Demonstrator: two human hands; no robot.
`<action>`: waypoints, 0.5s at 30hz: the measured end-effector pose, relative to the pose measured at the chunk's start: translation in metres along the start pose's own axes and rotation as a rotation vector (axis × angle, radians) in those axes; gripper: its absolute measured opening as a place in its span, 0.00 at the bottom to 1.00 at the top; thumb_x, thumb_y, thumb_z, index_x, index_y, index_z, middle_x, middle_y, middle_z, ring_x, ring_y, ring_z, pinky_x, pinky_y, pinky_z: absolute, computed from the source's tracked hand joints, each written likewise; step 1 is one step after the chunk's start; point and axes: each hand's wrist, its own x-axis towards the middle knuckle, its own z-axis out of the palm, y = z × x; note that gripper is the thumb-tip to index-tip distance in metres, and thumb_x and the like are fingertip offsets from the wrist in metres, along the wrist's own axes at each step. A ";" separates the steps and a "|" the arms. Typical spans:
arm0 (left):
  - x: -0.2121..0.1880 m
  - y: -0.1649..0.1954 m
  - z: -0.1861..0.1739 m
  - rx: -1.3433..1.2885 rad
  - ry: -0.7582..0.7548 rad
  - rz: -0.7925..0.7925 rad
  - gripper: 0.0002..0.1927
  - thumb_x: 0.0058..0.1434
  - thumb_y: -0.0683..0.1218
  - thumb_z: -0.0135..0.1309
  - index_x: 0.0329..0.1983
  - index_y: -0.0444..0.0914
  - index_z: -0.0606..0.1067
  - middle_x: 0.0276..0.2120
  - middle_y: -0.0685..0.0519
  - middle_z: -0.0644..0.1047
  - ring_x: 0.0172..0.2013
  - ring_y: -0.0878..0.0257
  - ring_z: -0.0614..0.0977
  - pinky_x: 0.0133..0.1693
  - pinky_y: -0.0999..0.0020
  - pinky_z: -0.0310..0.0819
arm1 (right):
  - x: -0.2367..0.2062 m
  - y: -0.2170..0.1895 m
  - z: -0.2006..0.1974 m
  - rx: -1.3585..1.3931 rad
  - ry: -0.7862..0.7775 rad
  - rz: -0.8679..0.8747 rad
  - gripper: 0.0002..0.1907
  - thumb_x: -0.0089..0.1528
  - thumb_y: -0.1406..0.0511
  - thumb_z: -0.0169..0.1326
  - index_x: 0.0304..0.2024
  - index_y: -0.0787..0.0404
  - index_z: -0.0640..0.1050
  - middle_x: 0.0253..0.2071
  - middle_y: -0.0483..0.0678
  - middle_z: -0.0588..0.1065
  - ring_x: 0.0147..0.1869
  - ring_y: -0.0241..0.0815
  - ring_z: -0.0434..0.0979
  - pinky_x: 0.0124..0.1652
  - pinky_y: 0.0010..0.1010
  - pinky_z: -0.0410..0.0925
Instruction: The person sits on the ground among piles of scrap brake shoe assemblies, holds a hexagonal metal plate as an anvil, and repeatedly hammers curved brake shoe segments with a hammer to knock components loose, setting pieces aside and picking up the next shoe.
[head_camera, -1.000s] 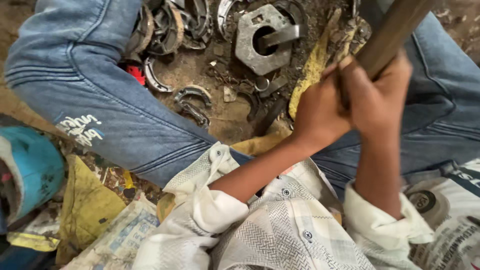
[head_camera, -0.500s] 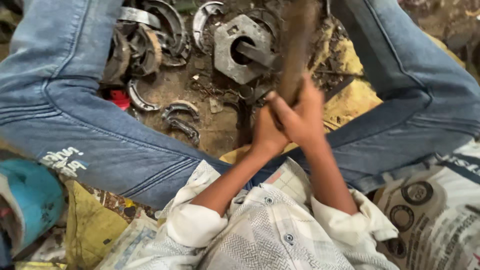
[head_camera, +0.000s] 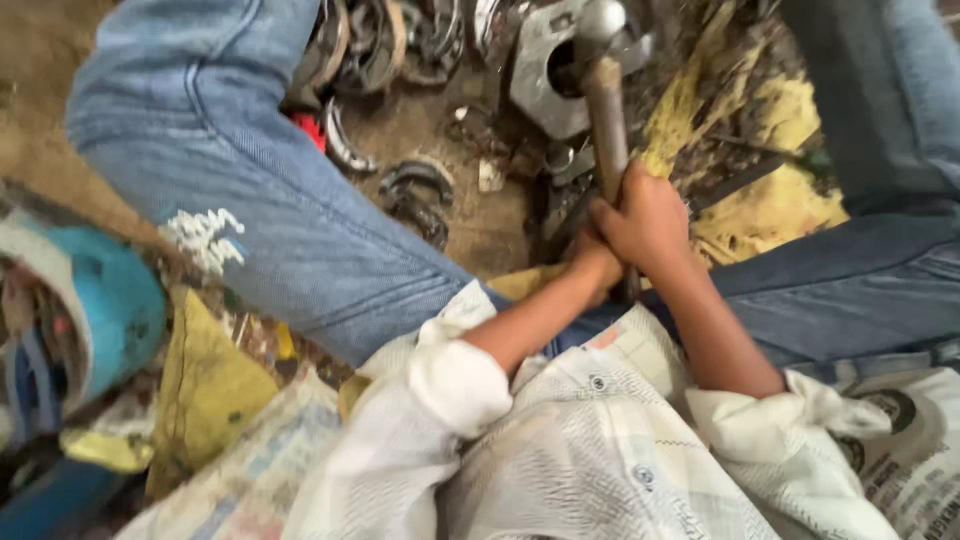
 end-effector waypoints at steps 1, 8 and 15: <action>0.008 -0.003 0.005 -0.020 -0.007 -0.105 0.20 0.57 0.46 0.64 0.51 0.37 0.75 0.43 0.52 0.81 0.42 0.66 0.81 0.40 0.62 0.78 | 0.002 0.001 -0.004 -0.035 0.060 -0.038 0.23 0.56 0.55 0.65 0.38 0.66 0.72 0.31 0.66 0.76 0.38 0.72 0.76 0.36 0.58 0.69; -0.004 0.068 0.021 -0.246 -0.208 0.636 0.17 0.59 0.43 0.62 0.50 0.36 0.75 0.38 0.54 0.81 0.41 0.69 0.81 0.43 0.69 0.79 | -0.011 -0.005 -0.080 0.221 0.334 -0.173 0.19 0.63 0.63 0.66 0.41 0.69 0.70 0.28 0.58 0.75 0.28 0.53 0.77 0.33 0.43 0.69; -0.035 0.164 0.028 0.291 -0.163 0.867 0.17 0.47 0.50 0.68 0.34 0.38 0.77 0.23 0.49 0.80 0.28 0.55 0.85 0.32 0.64 0.79 | -0.036 -0.050 -0.168 0.694 0.360 -0.416 0.04 0.74 0.75 0.49 0.49 0.70 0.75 0.44 0.53 0.79 0.49 0.42 0.83 0.53 0.29 0.77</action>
